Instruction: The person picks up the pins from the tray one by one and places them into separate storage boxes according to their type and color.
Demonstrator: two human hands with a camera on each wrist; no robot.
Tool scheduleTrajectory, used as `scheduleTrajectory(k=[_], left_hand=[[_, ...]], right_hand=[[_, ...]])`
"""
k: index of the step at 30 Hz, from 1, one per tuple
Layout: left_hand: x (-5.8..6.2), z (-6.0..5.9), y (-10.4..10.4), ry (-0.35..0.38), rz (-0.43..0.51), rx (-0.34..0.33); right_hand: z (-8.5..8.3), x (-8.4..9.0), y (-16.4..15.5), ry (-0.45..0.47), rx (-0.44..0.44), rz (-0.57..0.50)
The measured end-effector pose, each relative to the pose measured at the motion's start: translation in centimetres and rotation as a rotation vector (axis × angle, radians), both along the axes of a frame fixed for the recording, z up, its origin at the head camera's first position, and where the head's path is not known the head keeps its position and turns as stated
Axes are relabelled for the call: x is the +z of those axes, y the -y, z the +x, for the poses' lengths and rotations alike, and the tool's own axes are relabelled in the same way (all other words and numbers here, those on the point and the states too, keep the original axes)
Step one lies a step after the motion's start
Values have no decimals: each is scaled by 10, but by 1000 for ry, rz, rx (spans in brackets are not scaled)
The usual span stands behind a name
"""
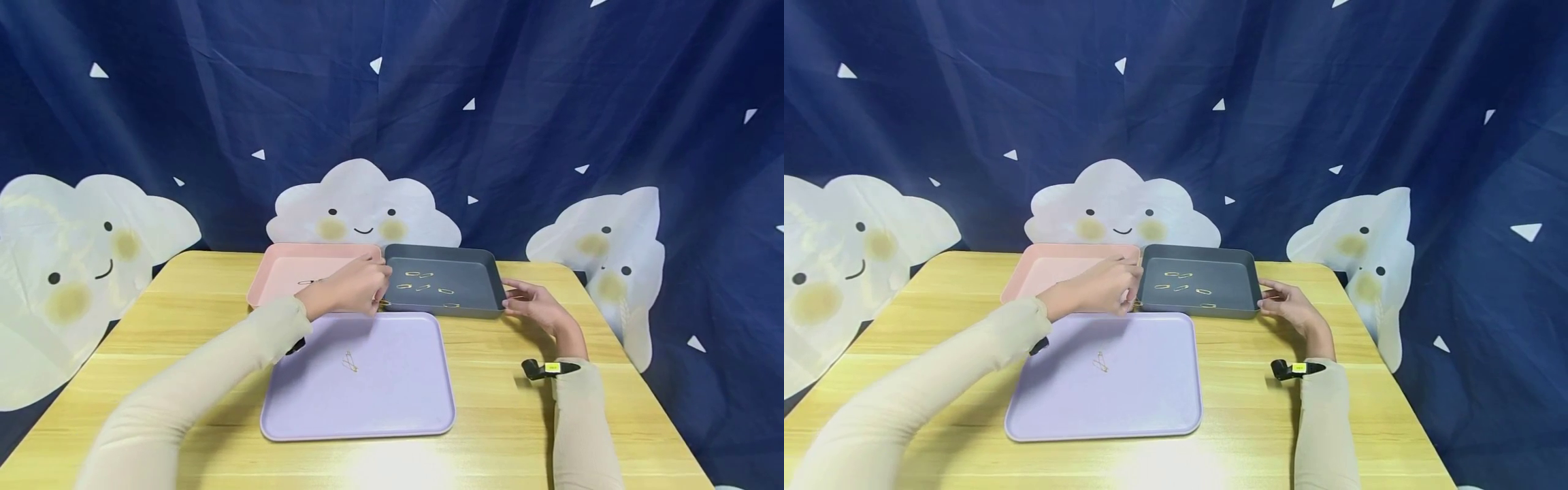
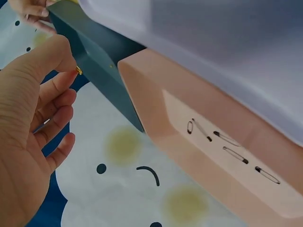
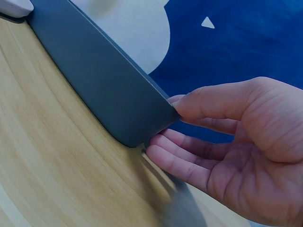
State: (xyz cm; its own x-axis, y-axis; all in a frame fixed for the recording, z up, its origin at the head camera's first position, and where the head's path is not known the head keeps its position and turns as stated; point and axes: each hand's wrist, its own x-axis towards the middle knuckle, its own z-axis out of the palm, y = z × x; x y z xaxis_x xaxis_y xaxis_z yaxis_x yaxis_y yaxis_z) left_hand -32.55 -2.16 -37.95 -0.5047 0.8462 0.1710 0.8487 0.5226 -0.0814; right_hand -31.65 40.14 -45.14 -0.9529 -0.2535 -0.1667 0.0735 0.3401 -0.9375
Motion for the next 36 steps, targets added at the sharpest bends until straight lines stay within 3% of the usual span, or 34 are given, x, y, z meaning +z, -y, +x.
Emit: scheduleTrajectory(k=[9, 16, 27, 36], left_hand=[[10, -32, -19, 91, 19, 93], [11, -62, -31, 104, 56, 187], [-1, -98, -42, 74, 74, 292], [-15, -112, -49, 62, 39, 356]], right_hand=[[-1, -1, -3, -8, -6, 1], [0, -1, -4, -32, 3, -3], [-1, -2, -1, -25, -6, -16], [-2, -3, 0, -13, -10, -35]])
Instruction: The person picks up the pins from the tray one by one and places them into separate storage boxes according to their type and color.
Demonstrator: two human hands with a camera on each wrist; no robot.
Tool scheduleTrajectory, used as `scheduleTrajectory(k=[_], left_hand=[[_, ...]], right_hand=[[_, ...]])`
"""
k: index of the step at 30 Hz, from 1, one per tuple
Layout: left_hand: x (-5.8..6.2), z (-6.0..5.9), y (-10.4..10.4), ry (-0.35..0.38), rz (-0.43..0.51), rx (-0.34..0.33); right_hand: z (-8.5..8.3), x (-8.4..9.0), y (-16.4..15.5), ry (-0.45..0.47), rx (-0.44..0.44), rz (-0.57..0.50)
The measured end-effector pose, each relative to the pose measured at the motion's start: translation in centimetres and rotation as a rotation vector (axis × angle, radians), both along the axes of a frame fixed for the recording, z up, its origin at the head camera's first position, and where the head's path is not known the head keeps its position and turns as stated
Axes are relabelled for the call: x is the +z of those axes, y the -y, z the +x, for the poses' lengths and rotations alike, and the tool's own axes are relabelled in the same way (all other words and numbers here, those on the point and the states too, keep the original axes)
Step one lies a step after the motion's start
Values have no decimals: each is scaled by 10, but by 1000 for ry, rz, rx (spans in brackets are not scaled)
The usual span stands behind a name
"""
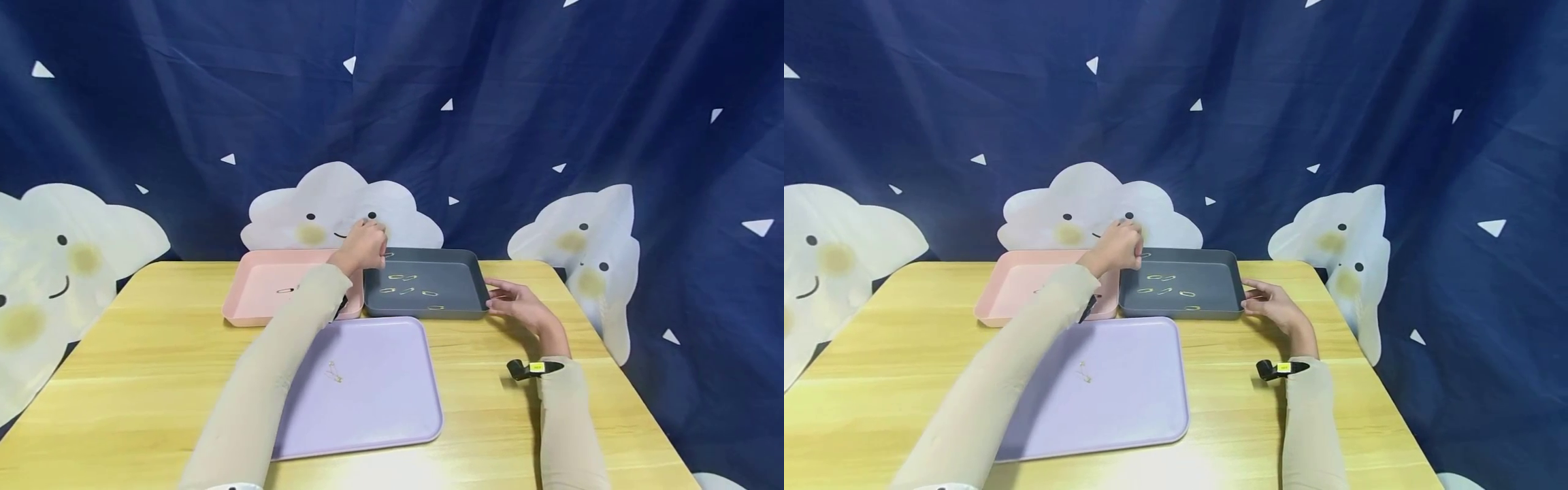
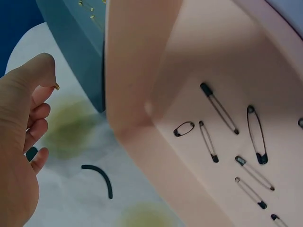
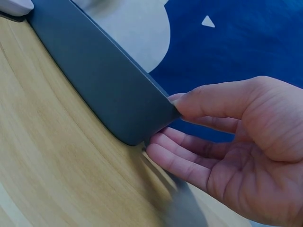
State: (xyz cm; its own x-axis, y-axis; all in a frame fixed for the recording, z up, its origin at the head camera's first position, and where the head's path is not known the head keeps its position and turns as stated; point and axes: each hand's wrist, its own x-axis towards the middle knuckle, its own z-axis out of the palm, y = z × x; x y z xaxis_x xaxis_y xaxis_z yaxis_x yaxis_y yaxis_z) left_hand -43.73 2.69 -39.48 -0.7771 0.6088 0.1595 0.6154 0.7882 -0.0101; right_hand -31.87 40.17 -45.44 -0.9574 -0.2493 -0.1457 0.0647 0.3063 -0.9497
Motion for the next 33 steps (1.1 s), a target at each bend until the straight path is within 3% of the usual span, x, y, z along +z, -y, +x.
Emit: scheduleTrajectory(k=[14, 22, 33], left_hand=[[-22, -10, -8, -49, -56, 39], [-24, -10, -11, -16, -69, 78], [-22, -9, -4, -14, -38, 64]], right_hand=[[0, -1, 0, -9, -5, 33], [-1, -2, 0, -2, -8, 35], [1, 1, 2, -1, -12, 22]])
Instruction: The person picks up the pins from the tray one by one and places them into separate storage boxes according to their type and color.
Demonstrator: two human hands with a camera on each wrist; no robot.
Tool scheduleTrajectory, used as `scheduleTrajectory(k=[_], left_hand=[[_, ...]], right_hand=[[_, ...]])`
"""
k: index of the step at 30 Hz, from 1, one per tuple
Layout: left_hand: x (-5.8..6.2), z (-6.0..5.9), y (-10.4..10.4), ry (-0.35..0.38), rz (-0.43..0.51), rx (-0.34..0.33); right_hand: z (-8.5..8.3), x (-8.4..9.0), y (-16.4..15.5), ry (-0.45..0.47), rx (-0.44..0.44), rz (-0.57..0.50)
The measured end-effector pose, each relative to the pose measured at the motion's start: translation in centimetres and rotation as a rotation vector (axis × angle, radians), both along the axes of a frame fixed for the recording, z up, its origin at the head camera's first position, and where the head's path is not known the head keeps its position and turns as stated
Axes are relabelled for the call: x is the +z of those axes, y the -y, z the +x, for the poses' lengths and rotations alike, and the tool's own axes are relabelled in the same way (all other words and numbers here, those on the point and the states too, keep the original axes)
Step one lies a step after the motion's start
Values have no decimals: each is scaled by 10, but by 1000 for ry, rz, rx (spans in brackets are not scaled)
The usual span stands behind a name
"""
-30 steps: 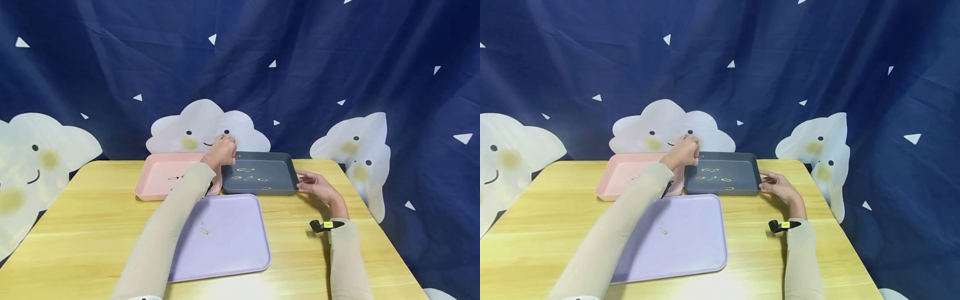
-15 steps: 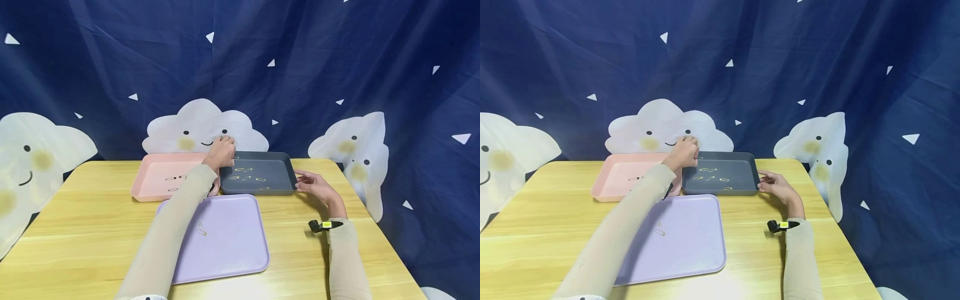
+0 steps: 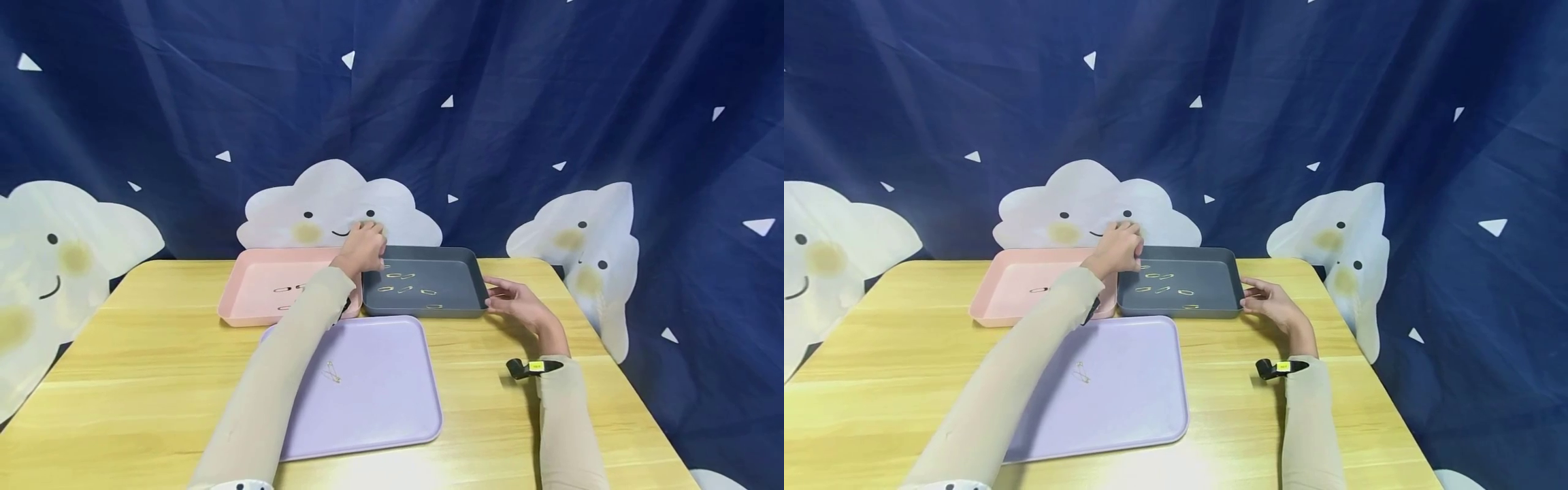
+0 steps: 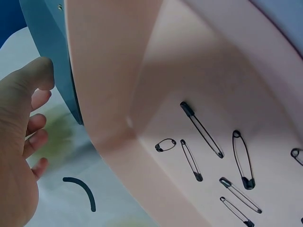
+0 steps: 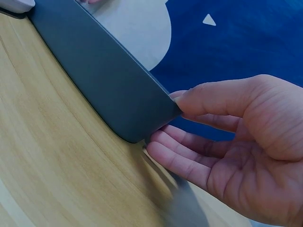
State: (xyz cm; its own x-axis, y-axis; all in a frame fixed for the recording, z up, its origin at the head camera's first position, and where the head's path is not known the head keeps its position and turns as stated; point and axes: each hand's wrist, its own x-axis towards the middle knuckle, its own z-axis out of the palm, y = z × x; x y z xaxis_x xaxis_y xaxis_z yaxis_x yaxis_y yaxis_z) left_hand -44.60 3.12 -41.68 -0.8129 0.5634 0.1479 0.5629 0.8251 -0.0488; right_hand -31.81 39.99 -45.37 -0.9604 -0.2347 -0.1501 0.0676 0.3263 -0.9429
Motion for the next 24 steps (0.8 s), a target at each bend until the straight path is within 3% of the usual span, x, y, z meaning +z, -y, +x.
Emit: scheduleTrajectory(k=[12, 16, 24], left_hand=[[9, 11, 11, -10, 17, -69], [15, 23, 23, 0, 34, -93], [21, 55, 48, 98, 85, -178]], right_hand=[[0, -1, 0, 1, 0, 6], [0, 0, 2, 7, 2, 20], [3, 2, 3, 5, 5, 36]])
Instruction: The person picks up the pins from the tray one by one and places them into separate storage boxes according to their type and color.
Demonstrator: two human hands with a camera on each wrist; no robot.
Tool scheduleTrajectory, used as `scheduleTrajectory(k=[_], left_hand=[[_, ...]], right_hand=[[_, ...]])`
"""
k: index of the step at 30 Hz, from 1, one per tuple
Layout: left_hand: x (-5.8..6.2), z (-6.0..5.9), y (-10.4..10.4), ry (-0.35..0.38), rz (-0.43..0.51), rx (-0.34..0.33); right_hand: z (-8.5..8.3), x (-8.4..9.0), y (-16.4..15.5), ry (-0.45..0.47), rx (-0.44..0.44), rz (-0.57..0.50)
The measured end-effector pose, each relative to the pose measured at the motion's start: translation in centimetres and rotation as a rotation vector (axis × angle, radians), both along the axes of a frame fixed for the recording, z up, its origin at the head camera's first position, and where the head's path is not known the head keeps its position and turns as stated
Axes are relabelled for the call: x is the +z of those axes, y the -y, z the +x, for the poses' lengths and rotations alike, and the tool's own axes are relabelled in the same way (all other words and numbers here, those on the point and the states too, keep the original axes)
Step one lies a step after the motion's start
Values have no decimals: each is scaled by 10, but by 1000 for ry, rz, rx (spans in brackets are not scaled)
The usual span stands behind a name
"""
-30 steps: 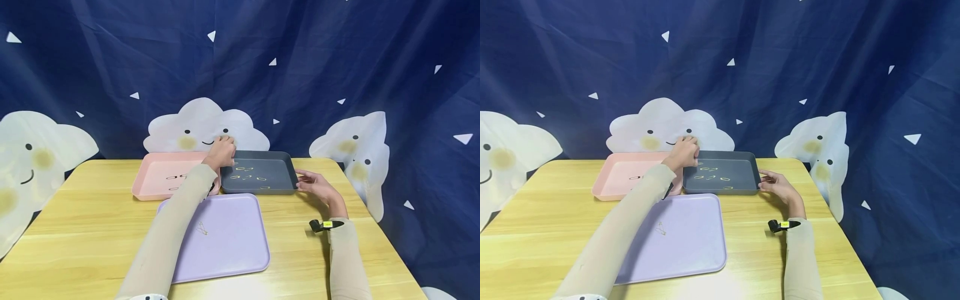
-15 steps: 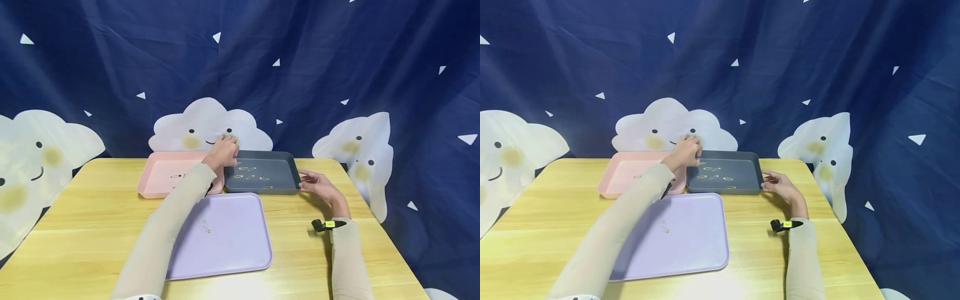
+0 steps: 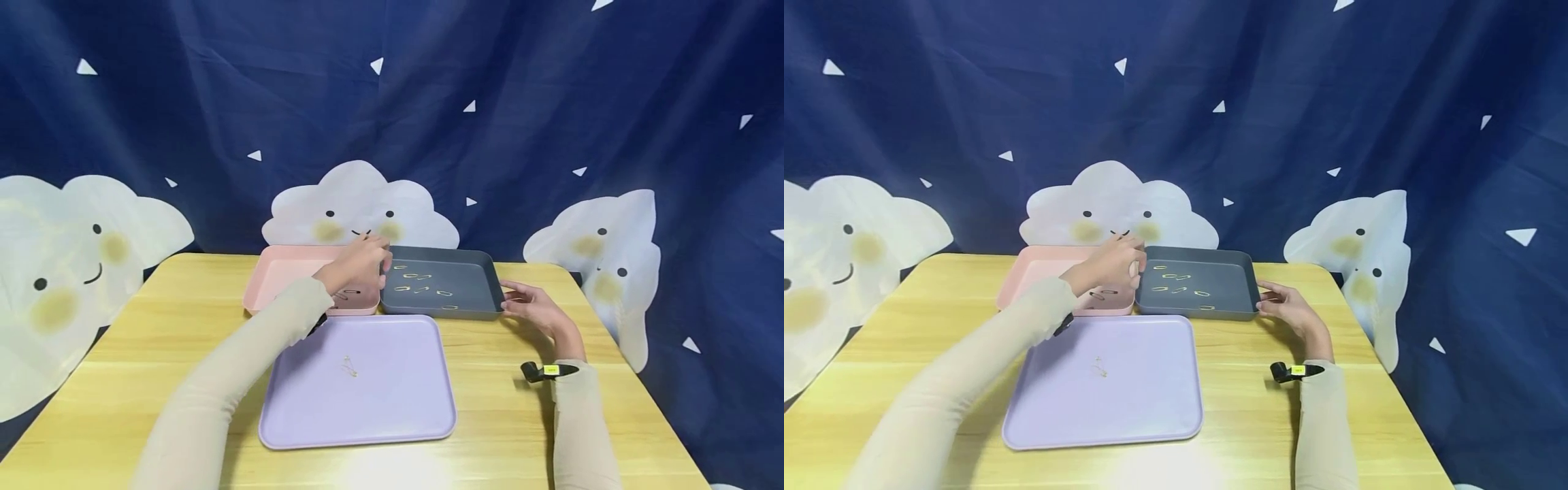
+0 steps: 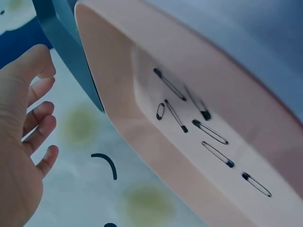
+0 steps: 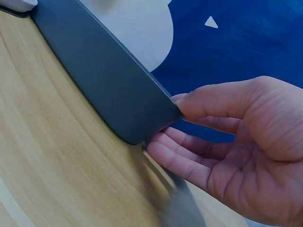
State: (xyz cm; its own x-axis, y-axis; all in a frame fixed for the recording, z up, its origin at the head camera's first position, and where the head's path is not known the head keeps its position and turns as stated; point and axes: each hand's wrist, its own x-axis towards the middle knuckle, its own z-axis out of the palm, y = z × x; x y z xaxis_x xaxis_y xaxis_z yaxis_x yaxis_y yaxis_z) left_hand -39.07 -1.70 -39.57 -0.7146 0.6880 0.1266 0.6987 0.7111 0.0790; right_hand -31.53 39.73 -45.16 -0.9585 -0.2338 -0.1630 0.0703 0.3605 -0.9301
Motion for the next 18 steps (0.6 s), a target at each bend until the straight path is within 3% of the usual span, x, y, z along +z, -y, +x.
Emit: scheduleTrajectory(k=[9, 18], left_hand=[[-3, 43, 22, -41, 13, -204], [-4, 84, 43, 40, -83, -275]], right_hand=[[3, -2, -1, 10, 13, -14], [5, 2, 1, 7, 18, 15]])
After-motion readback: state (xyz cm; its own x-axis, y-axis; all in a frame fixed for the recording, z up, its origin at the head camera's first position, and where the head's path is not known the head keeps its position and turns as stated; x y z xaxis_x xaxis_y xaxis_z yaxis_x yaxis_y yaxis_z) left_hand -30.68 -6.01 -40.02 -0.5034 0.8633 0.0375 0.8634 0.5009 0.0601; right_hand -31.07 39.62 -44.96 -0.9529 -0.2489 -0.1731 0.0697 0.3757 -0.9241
